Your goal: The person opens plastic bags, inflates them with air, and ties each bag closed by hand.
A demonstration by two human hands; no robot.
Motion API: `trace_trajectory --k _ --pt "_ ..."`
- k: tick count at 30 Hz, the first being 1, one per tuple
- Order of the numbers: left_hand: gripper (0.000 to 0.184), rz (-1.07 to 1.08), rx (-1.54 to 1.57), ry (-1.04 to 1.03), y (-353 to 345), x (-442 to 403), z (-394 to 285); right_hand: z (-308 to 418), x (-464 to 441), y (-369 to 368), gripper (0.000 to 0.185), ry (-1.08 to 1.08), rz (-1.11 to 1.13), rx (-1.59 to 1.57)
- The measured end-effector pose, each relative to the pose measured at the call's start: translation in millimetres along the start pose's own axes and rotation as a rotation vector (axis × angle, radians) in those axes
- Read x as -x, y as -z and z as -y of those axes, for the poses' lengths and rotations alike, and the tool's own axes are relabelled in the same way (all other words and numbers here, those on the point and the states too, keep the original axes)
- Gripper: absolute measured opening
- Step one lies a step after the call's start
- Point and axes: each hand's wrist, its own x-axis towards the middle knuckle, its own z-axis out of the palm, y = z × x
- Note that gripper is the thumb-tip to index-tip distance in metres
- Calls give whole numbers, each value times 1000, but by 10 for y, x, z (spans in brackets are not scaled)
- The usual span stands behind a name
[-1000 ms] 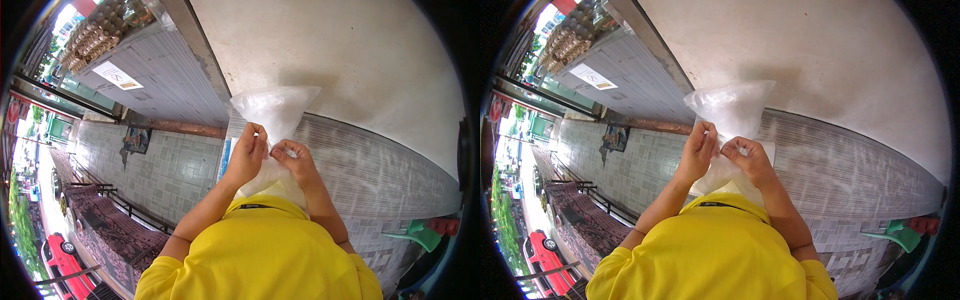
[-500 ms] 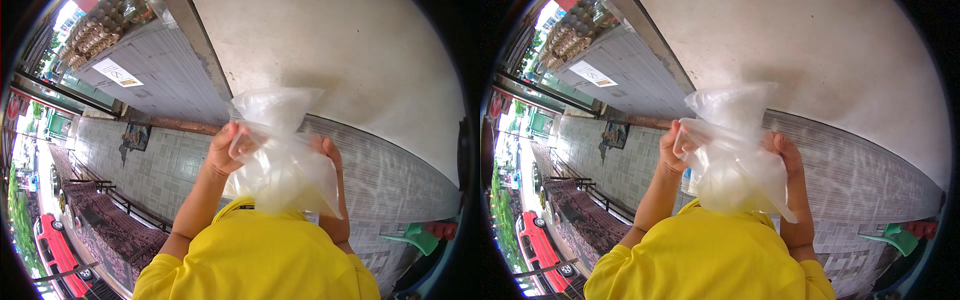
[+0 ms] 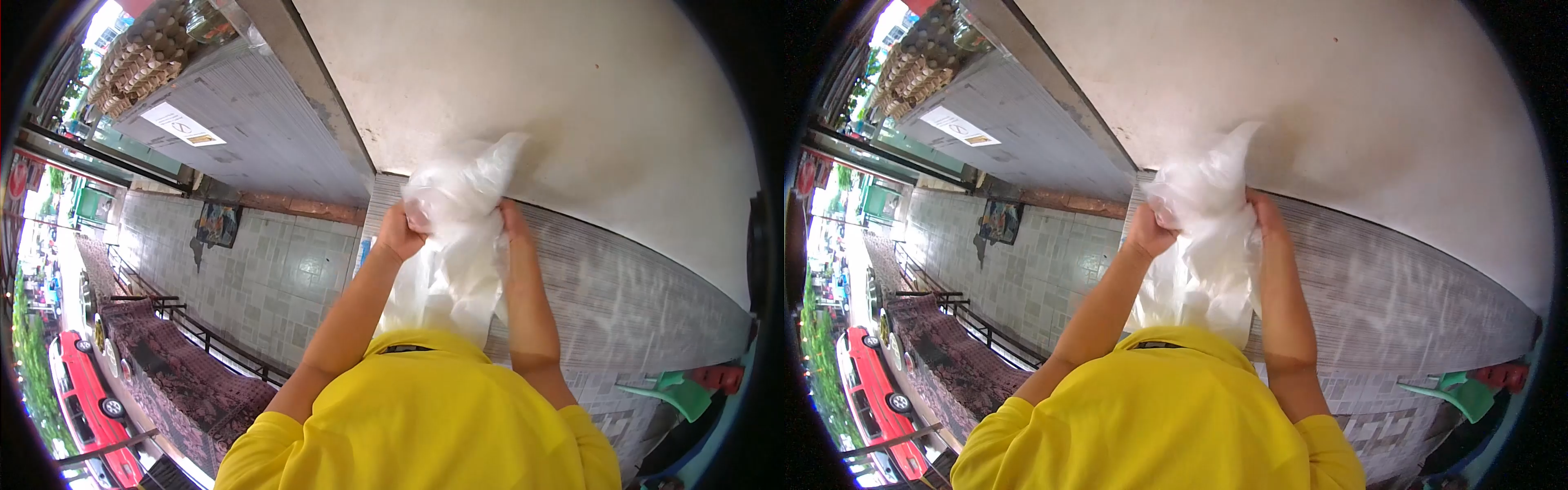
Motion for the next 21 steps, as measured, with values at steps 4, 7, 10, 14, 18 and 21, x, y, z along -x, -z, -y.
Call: trace_trajectory --k 4,7,10,14,18,21 --pt "28 327 141 230 1134 -534 168 -672 -446 465 26 -77 -13 37" --pt "33 -107 -220 50 852 -538 158 -795 -541 639 23 -61 46 54" --pt "36 -128 -412 -27 501 -454 -64 -608 -548 625 21 -21 95 28" --pt "30 94 -376 -77 68 -376 -339 -284 -297 426 21 80 157 59" --pt "30 107 -495 -32 445 -739 -151 -398 -287 386 20 171 -77 460" --pt "28 25 -476 -61 438 -791 -124 -690 -366 374 17 179 -69 37"
